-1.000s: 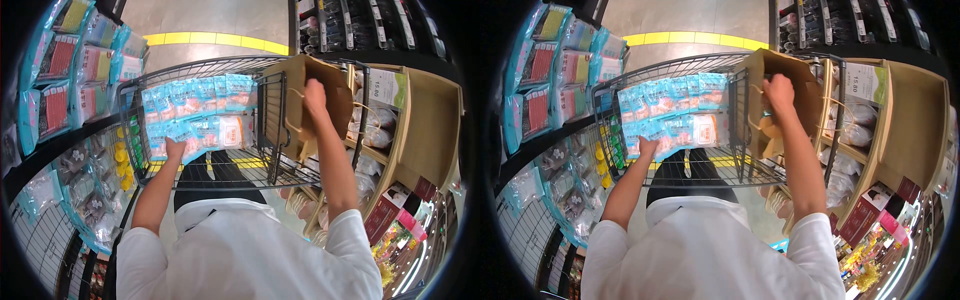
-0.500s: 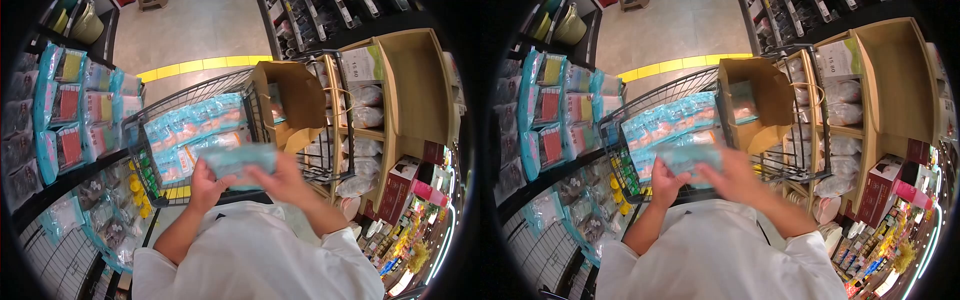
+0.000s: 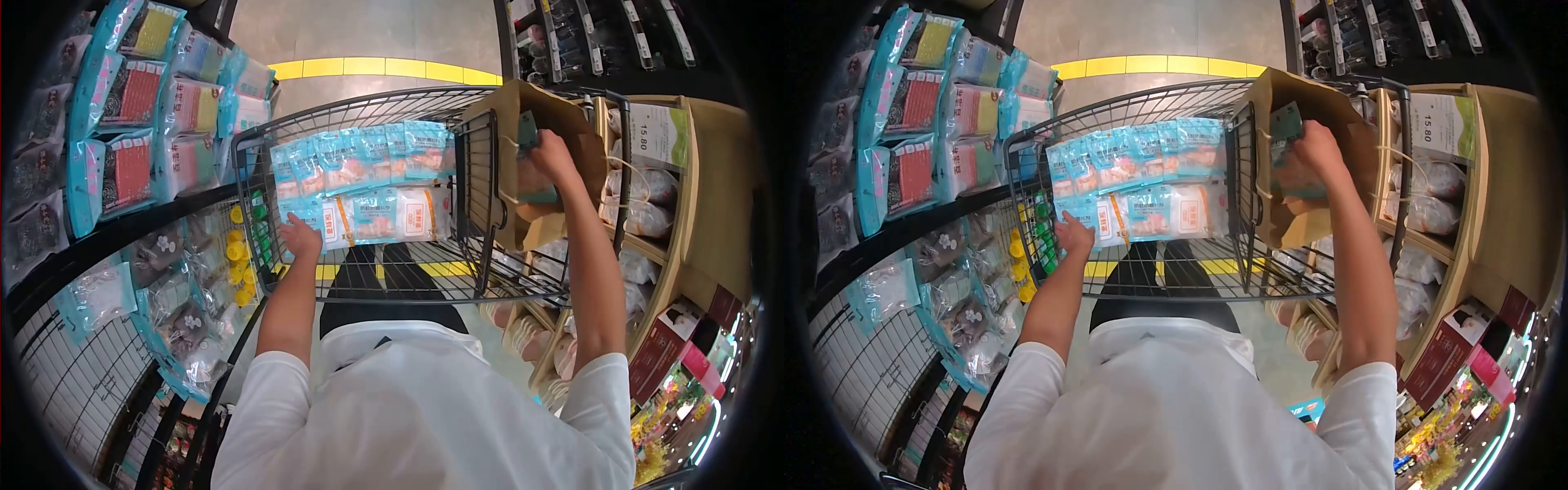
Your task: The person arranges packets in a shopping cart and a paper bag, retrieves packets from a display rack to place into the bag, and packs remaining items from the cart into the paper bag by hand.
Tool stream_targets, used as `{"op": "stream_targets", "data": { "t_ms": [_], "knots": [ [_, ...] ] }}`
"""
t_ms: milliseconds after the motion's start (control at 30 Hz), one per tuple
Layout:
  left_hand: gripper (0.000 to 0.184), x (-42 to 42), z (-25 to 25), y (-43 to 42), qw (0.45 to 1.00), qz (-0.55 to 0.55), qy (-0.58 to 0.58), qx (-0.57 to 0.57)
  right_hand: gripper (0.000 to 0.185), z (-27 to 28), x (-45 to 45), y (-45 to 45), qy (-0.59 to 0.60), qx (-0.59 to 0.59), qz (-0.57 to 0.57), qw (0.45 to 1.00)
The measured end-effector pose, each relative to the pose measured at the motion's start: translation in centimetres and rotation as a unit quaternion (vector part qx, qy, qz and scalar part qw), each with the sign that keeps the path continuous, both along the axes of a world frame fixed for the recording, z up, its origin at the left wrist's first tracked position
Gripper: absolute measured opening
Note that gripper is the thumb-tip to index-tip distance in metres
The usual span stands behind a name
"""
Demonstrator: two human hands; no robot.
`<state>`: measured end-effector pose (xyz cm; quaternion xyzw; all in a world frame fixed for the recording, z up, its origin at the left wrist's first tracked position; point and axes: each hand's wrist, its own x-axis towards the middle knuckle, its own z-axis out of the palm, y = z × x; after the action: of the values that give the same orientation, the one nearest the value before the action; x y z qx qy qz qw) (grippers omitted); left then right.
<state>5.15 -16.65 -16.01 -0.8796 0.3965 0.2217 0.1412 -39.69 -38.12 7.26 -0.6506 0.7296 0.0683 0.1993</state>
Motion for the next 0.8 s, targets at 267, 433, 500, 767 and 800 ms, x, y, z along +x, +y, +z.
{"op": "stream_targets", "data": {
  "t_ms": [267,433,500,767,800],
  "knots": [
    [0.111,0.5,-0.2,-0.6,0.999,0.035,0.028,-0.013,0.024,-14.0,-4.8,0.7,-0.18,0.162,-0.248,0.938],
    [0.117,0.2,0.6,-0.9,0.998,0.042,0.038,-0.003,0.025,-15.0,-4.6,1.5,-0.075,0.121,-0.083,0.986],
    [0.114,1.0,-0.3,-0.5,0.998,0.046,0.032,-0.016,0.026,-13.3,-3.8,0.5,-0.029,0.109,-0.033,0.993],
    [0.067,4.2,-1.5,1.4,0.957,0.186,0.162,-0.15,0.026,3.7,4.6,0.7,0.019,-0.204,-0.044,0.978],
    [0.067,4.2,-0.7,1.5,0.946,0.206,0.181,-0.174,0.025,6.5,5.3,2.3,-0.057,-0.264,-0.049,0.962]
  ]
}}
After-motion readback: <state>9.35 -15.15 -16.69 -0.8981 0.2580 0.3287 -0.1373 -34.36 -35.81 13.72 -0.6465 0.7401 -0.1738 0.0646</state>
